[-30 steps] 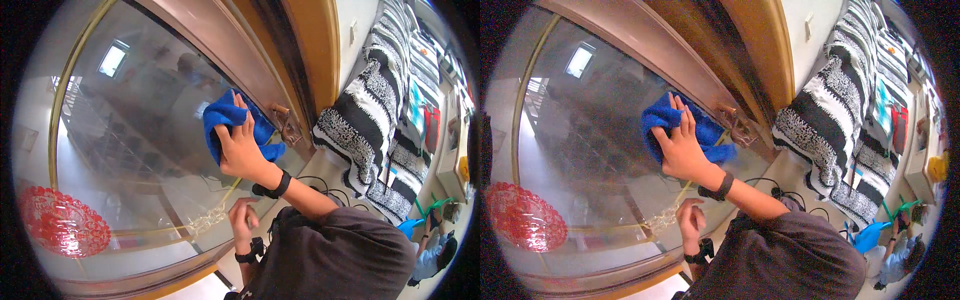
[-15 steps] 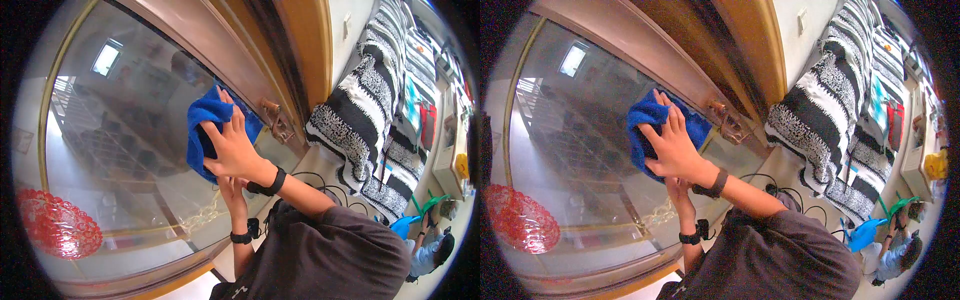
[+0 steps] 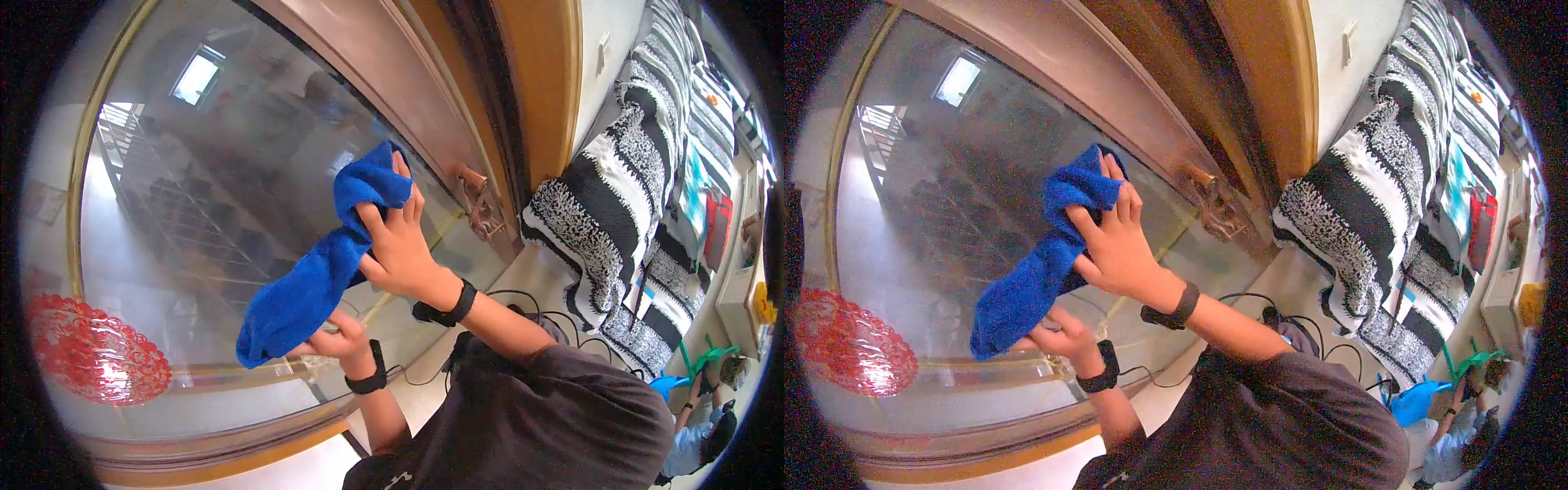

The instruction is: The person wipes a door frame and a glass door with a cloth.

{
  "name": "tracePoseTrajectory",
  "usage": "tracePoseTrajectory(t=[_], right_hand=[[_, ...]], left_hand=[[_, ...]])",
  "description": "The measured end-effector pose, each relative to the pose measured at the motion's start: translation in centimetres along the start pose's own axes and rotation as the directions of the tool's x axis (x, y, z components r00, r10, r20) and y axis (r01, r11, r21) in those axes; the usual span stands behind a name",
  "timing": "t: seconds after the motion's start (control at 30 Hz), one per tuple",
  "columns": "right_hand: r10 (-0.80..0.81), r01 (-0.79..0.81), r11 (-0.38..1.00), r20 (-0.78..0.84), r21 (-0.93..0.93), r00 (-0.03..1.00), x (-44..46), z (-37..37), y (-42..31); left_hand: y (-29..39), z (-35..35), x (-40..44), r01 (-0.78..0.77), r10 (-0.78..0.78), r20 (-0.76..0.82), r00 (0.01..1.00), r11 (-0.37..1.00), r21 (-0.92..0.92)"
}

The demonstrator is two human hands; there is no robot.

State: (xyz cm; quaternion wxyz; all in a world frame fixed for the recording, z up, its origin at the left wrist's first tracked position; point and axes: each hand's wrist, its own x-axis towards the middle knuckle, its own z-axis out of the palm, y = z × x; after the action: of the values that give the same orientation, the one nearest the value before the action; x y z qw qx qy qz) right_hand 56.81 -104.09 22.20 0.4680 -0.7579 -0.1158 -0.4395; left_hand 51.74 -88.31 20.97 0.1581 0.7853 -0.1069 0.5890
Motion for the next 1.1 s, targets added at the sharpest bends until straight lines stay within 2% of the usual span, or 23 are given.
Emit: tracePoseTrajectory(t=[0.07, 0.1, 0.13, 0.2, 0.23, 0.27, 0.33, 0.4, 0.47, 0.5, 0.57, 0.6, 0.67, 0.7, 0.73, 0.8, 0.83, 0.87, 0.93, 0.97, 1.0, 1.03, 1.1], right_hand=[[-0.006, 0.006, 1.000, -0.014, 0.013, 1.000, 0.1, -0.1, 0.1], [-0.012, 0.012, 1.000, -0.023, 0.024, 1.000, 0.1, -0.2, 0.2], [-0.009, 0.010, 1.000, -0.027, 0.020, 1.000, 0.1, -0.4, 0.3], [-0.021, 0.021, 0.998, 0.008, 0.056, 1.000, 0.1, -0.7, 0.7], [-0.018, 0.018, 0.999, 0.004, 0.049, 1.000, 0.2, -0.9, 0.8], [-0.008, 0.008, 0.997, 0.004, 0.074, 1.000, 0.2, -1.2, 0.8], [0.004, -0.005, 0.994, 0.011, 0.106, 1.000, 0.2, -1.3, 0.7], [0.012, -0.010, 0.995, -0.022, 0.102, 1.000, 0.3, -1.1, 0.6], [0.009, -0.006, 0.996, -0.035, 0.088, 0.999, 0.0, -0.6, 0.7], [0.002, 0.001, 0.998, -0.051, 0.070, 0.999, 0.1, -0.4, 0.8], [-0.004, 0.010, 0.997, -0.071, 0.075, 0.997, 0.4, -0.5, 0.6], [-0.007, 0.014, 0.997, -0.088, 0.081, 0.996, 0.4, -0.6, 0.6], [0.002, 0.005, 0.996, -0.083, 0.088, 0.997, 0.4, -0.6, 0.5], [0.011, -0.004, 0.996, -0.074, 0.095, 0.997, 0.4, -0.7, 0.5], [0.011, -0.004, 0.995, -0.078, 0.096, 0.997, 0.4, -0.8, 0.5], [-0.002, 0.012, 0.994, -0.091, 0.106, 0.996, 0.5, -0.9, 0.5], [-0.001, 0.011, 0.995, -0.098, 0.104, 0.995, 0.5, -0.9, 0.5], [0.004, 0.006, 0.994, -0.094, 0.107, 0.996, 0.5, -0.9, 0.5], [0.007, 0.004, 0.994, -0.090, 0.112, 0.996, 0.5, -0.9, 0.3], [0.033, -0.019, 0.990, -0.101, 0.137, 0.994, 0.5, -0.9, 0.0], [0.055, -0.036, 0.986, -0.110, 0.163, 0.992, 0.4, -0.8, -0.3], [0.045, -0.026, 0.985, -0.112, 0.168, 0.993, 0.2, -0.5, -0.4], [0.147, -0.089, 0.955, -0.191, 0.282, 0.971, -0.4, 0.4, -0.4]], left_hand=[[0.1, -0.6, 1.3, 0.032, -0.032, 0.036, 0.999, 0.999, 0.014], [0.5, -0.8, 2.0, -0.025, 0.016, 0.054, 0.998, 0.986, 0.163], [0.5, -0.7, 2.1, -0.028, 0.020, 0.056, 0.998, 0.987, 0.158], [0.7, -0.4, 2.5, 0.102, -0.109, -0.060, 0.992, 0.989, -0.108], [1.5, -0.5, 2.5, 0.206, -0.217, -0.060, 0.974, 0.967, -0.149], [2.1, -0.5, 3.0, 0.207, -0.217, -0.055, 0.975, 0.966, -0.152], [2.9, -0.6, 3.7, 0.320, -0.359, -0.045, 0.932, 0.877, -0.358], [2.2, -1.1, 3.4, 0.354, -0.388, -0.057, 0.920, 0.885, -0.304], [5.0, -1.5, 4.7, 0.547, -0.568, 0.069, 0.820, 0.744, -0.384], [5.6, -1.9, 4.9, 0.545, -0.567, 0.066, 0.821, 0.745, -0.385], [6.2, -2.7, 5.1, 0.660, -0.640, 0.261, 0.723, 0.526, -0.536], [6.0, -2.6, 5.1, 0.658, -0.639, 0.260, 0.724, 0.527, -0.537], [5.3, -2.3, 5.2, 0.533, -0.610, 0.126, 0.782, 0.551, -0.641], [5.1, -2.3, 5.5, 0.541, -0.610, 0.072, 0.789, 0.635, -0.551], [4.6, -2.3, 5.6, 0.538, -0.607, 0.071, 0.792, 0.637, -0.553], [3.3, -2.0, 5.3, 0.262, -0.305, -0.114, 0.946, 0.922, -0.285], [3.4, -2.7, 5.2, 0.323, -0.340, -0.025, 0.940, 0.911, -0.259], [3.1, -2.5, 5.2, 0.318, -0.336, -0.023, 0.942, 0.911, -0.263], [1.9, -1.8, 4.9, 0.100, -0.093, -0.118, 0.989, 0.993, 0.060], [1.3, -1.9, 4.8, 0.069, -0.067, -0.025, 0.997, 0.988, 0.136], [1.0, -1.2, 4.7, 0.059, -0.062, 0.034, 0.997, 0.996, 0.074], [0.3, -0.2, 4.7, 0.004, -0.014, 0.058, 0.998, 0.987, 0.161], [-2.3, 1.9, 3.1, -0.114, 0.097, 0.063, 0.993, 0.910, 0.399]])
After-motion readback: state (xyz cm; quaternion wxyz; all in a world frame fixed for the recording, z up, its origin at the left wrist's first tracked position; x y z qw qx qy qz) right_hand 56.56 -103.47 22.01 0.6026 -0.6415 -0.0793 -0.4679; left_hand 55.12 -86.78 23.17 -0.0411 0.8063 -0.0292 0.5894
